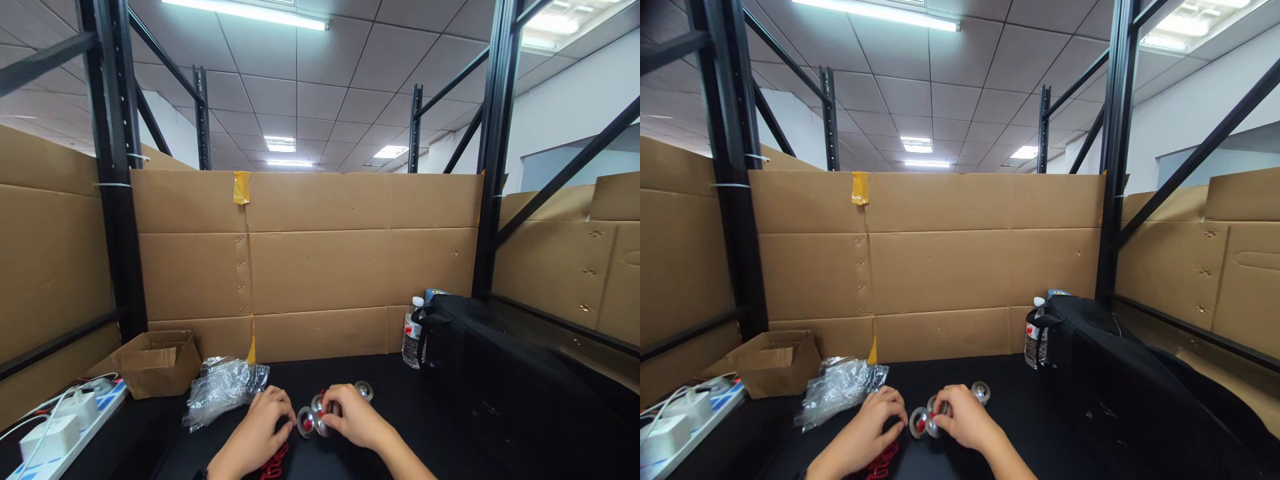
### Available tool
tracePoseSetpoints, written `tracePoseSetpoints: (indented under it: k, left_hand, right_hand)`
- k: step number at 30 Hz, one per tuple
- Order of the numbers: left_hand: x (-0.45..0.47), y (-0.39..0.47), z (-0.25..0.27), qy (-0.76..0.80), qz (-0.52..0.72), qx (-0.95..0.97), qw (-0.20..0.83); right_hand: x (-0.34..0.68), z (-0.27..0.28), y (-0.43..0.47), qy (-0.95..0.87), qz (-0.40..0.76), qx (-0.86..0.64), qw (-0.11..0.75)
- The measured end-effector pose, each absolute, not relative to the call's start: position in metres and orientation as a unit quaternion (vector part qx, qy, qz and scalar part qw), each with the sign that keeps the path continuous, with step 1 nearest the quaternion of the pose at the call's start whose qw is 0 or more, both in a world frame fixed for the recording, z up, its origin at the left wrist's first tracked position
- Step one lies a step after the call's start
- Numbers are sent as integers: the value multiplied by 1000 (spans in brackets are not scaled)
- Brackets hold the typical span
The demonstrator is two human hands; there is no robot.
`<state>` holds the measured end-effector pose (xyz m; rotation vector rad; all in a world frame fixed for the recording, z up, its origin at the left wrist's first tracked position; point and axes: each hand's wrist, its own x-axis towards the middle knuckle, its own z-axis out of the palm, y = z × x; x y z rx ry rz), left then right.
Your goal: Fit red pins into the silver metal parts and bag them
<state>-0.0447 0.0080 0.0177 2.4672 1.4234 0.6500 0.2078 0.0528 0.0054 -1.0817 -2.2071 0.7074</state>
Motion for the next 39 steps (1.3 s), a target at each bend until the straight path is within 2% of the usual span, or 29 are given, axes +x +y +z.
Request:
tracePoseSetpoints:
  k: [3,6,14,28,36,39]
  left_hand:
    - [-38,5,22,460,268,839,109]
    - [-26,4,22,448,344,822,77]
    - [-15,6,16,454,387,802,40]
    - [-13,5,8,460,383,801,13]
    - [-22,11,10,507,375,775,-34]
    - [-33,12,19,529,363,767,-35]
  right_hand:
    - [203,8,54,-738,420,-357,388]
    - [196,10,52,-655,545,-291,435]
    - [184,14,38,-603,607,-245,455]
    - [175,4,38,-626,574,-241,470]
    - [181,14,38,-673,493,-296,465]
    - [196,21,45,-720,399,-360,440]
